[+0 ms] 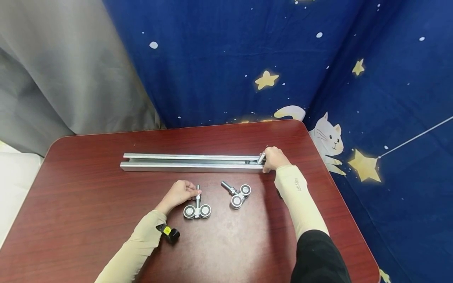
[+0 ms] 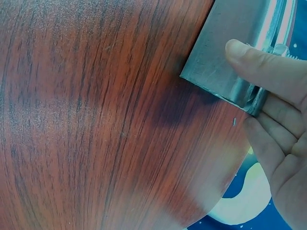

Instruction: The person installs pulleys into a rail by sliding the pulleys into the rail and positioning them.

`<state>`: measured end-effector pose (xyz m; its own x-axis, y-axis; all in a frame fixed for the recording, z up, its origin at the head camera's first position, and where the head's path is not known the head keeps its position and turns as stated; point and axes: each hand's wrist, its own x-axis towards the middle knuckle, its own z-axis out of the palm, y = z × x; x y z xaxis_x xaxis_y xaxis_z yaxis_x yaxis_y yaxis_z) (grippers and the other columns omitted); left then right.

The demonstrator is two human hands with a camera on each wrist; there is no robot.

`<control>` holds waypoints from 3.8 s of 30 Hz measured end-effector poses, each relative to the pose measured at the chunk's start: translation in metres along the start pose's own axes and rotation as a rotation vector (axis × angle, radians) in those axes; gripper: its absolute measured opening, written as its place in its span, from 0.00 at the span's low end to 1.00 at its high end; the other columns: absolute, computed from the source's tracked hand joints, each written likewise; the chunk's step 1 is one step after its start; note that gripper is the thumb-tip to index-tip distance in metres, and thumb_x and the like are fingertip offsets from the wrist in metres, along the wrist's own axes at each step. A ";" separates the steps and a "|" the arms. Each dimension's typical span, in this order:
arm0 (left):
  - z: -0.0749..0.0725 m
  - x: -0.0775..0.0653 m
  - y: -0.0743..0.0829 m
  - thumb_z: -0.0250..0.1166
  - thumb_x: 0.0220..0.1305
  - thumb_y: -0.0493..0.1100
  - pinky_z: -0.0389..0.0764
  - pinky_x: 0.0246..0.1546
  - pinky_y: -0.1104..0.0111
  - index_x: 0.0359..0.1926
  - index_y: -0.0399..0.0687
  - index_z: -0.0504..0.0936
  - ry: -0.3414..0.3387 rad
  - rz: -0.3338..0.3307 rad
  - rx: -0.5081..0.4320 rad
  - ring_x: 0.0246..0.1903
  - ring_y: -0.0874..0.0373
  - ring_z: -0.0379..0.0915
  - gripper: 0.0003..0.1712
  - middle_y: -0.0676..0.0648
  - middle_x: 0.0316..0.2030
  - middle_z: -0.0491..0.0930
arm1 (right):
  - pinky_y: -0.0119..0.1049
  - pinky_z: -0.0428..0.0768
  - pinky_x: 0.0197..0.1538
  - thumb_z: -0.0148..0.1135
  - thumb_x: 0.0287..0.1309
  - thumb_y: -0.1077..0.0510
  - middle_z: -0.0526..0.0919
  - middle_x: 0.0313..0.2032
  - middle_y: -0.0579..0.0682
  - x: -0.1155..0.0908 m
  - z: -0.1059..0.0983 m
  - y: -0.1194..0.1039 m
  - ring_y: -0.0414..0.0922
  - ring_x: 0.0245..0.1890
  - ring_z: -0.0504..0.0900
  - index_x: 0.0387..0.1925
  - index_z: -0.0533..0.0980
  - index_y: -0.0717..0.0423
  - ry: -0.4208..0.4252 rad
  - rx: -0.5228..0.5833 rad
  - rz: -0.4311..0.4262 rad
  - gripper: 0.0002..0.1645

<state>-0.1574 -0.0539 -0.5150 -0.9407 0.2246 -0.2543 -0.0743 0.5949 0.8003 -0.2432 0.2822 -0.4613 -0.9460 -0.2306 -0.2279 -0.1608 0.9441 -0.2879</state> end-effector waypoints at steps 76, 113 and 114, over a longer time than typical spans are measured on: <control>0.008 -0.036 -0.007 0.69 0.46 0.33 0.78 0.30 0.70 0.31 0.39 0.81 0.547 0.777 0.053 0.29 0.58 0.79 0.08 0.47 0.27 0.82 | 0.47 0.75 0.43 0.76 0.22 0.59 0.82 0.39 0.59 0.000 0.005 0.000 0.52 0.33 0.77 0.40 0.81 0.61 0.033 -0.027 -0.023 0.32; 0.012 0.002 -0.018 0.68 0.49 0.32 0.80 0.33 0.74 0.38 0.34 0.81 0.362 0.551 -0.178 0.34 0.51 0.81 0.13 0.40 0.35 0.82 | 0.46 0.74 0.41 0.76 0.23 0.59 0.82 0.39 0.59 0.000 0.006 0.004 0.51 0.33 0.76 0.42 0.80 0.61 0.021 -0.021 0.013 0.34; 0.012 0.002 -0.018 0.68 0.49 0.32 0.80 0.33 0.74 0.38 0.34 0.81 0.367 0.558 -0.169 0.34 0.52 0.81 0.13 0.40 0.35 0.82 | 0.46 0.74 0.42 0.76 0.23 0.59 0.82 0.40 0.59 0.000 0.006 0.004 0.51 0.33 0.76 0.42 0.80 0.61 0.024 -0.022 0.010 0.34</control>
<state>-0.1541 -0.0549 -0.5370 -0.9021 0.1685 0.3972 0.4313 0.3306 0.8395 -0.2422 0.2849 -0.4681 -0.9542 -0.2152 -0.2080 -0.1569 0.9515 -0.2647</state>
